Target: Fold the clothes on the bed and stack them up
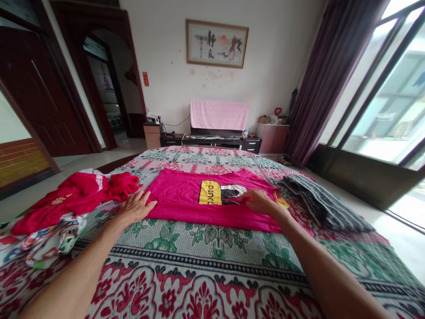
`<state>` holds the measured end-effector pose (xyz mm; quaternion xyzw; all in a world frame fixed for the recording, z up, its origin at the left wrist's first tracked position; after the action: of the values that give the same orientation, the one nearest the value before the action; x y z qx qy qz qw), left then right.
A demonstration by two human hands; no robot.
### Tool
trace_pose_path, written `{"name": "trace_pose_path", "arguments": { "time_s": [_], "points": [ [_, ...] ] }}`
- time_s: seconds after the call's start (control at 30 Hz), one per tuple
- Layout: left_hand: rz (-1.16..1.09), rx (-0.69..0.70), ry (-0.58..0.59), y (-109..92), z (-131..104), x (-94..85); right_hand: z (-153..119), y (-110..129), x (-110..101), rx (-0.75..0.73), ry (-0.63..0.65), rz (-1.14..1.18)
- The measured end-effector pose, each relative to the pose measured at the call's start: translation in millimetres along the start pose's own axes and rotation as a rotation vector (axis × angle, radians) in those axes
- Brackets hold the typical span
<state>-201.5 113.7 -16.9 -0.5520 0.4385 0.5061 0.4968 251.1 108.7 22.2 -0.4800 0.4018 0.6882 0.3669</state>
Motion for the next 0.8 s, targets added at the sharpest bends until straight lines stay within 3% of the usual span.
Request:
{"name": "trace_pose_path", "arguments": {
  "time_s": [0.13,0.27,0.37,0.43,0.5,0.6,0.7,0.8],
  "points": [
    [0.003,-0.010,0.019,-2,-3,-1.2,-5,-5,-1,0.071,-0.165,-0.023],
    [-0.003,0.000,-0.002,0,-3,-1.2,-9,-10,1,0.117,-0.203,-0.066],
    [-0.007,0.058,-0.141,-3,-3,-6.3,-10,3,0,0.032,-0.322,-0.006],
    [-0.030,0.174,-0.276,-10,-4,-10.9,-10,20,1,-0.073,-0.365,0.067],
    [-0.079,0.314,-0.367,-18,-4,-12.1,-10,40,5,-0.182,-0.343,0.130],
    [-0.158,0.432,-0.409,-28,-1,-6.3,-13,60,14,-0.280,-0.255,0.166],
    [-0.211,0.477,-0.400,-33,1,0.7,-17,65,22,-0.301,-0.189,0.166],
    [-0.261,0.413,-0.418,-34,1,0.5,-19,64,25,-0.341,-0.193,0.166]
  ]
}}
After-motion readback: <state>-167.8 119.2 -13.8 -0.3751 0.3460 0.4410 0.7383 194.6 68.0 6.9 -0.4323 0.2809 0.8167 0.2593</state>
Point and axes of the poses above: each hand's wrist, its own z-axis towards the middle knuckle, its own x-axis out of the palm, y = z × x, the point moved 3 cm from there along z, towards the middle knuckle, and after that the axes turned 2 degrees about -z, right-handed, at the moved point
